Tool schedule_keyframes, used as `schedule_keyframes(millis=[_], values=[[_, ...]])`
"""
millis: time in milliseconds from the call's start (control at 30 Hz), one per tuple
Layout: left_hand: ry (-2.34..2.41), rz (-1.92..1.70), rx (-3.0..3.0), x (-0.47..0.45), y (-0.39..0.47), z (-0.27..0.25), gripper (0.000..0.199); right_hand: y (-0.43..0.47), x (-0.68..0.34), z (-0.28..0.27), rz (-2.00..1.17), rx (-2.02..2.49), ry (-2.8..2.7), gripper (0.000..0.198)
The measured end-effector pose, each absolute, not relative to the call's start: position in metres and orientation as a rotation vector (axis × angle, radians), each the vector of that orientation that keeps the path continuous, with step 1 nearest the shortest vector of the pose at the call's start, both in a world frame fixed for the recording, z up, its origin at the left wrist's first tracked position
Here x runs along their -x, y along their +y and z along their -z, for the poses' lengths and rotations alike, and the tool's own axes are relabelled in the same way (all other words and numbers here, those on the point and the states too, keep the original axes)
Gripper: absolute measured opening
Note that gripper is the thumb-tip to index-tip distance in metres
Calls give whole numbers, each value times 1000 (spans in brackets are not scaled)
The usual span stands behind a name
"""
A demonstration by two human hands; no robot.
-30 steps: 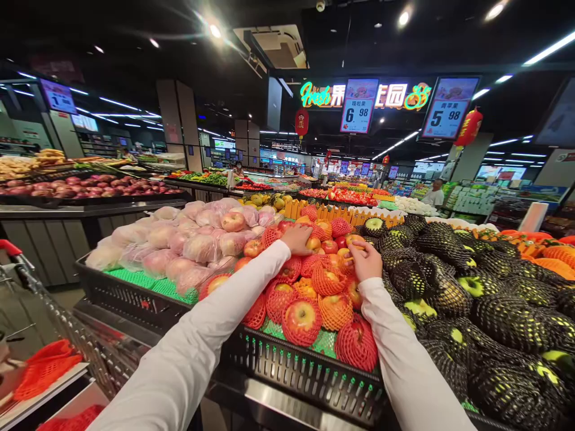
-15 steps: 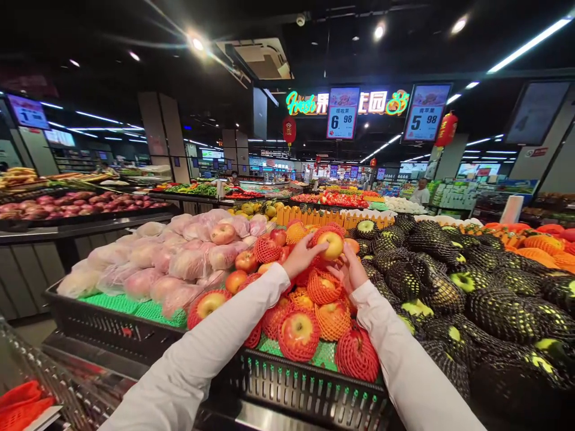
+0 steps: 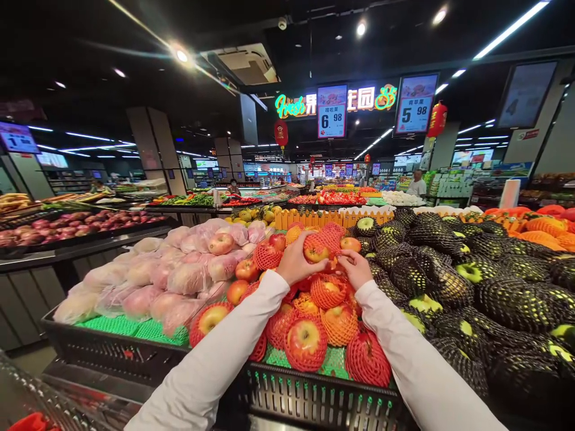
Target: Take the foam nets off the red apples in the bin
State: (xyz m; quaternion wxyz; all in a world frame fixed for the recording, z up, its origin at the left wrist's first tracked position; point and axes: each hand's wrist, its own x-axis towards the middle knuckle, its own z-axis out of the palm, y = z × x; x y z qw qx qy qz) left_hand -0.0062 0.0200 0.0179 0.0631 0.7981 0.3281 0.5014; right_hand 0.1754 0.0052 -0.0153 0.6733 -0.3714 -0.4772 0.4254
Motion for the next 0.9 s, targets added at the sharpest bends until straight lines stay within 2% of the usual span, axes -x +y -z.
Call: schedule_keyframes(millis=[167,367,567,633,700,767,833,900], values=[[1320,-1617,-2389,17,20,-23,68,0,-173,14,-700,879,-1235,56],[1190,-1997,-2405,15,29,-20,53,-8,-167,10,-170,685,-1735,33],[1143,-1933,-2304,13,30,-15,52,-12,-171,7,-396,443,-1686,24],[1057,-1903,-2244,9,32,-13,53,-12,-170,11,-461,446,-1584,40],[956,-1795,-2243,4,31,-13,58,-11,-165,15,-484,461,-1541,74],[842,-1564,-2315,2,26,-18,65,-11,-159,15,-497,471,-1563,97],[797,-1487,-2386,7,13,-27,66,-9,-158,12,-567,525,-1519,93],[865,-1600,-2436,17,-3,-34,58,-1,-168,9,-701,635,-1326,85]])
